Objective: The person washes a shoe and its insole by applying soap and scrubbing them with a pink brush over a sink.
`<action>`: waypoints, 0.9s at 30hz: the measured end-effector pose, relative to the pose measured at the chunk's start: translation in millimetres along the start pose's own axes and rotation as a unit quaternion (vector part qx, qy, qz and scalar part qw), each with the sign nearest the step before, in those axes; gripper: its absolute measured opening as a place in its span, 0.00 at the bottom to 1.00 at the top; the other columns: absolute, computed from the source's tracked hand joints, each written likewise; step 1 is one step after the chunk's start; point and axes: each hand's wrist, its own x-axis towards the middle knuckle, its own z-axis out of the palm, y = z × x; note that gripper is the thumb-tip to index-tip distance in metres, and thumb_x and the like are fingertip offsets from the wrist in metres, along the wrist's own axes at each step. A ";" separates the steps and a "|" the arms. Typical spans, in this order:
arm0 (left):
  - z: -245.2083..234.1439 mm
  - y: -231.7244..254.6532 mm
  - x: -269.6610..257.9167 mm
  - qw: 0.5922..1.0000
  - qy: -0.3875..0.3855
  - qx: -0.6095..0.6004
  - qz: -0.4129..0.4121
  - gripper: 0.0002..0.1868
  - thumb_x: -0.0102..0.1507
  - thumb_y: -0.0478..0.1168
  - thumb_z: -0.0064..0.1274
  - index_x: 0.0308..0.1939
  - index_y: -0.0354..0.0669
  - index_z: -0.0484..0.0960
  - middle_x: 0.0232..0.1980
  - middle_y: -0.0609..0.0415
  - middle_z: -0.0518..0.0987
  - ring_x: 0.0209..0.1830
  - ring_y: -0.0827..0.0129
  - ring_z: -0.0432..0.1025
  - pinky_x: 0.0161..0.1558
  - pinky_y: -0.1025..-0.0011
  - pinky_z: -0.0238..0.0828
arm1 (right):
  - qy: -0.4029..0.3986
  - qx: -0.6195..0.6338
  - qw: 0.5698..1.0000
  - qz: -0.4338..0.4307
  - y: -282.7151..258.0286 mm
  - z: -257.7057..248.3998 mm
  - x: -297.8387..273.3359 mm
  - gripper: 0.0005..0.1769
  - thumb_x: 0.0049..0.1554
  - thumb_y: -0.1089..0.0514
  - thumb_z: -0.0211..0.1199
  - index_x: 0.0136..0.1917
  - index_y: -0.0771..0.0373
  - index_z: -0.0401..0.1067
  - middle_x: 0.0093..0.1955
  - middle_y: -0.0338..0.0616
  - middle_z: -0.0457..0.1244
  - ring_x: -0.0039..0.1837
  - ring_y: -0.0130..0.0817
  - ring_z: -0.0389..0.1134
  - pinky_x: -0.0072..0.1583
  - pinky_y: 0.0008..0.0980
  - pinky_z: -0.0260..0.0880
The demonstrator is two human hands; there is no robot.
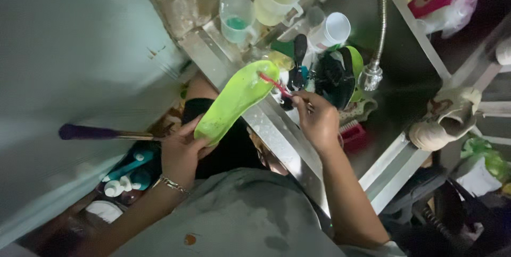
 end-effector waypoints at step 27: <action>6.3 -0.2 -6.4 1.000 0.007 0.025 0.005 0.34 0.65 0.15 0.64 0.77 0.27 0.88 0.73 0.10 0.84 0.68 0.10 0.83 0.56 0.26 0.92 | 0.030 0.014 0.999 0.028 -16.7 90.9 -45.5 0.04 0.72 0.44 0.80 0.57 0.39 0.89 0.50 0.33 0.82 0.50 0.60 0.83 0.51 0.48 0.86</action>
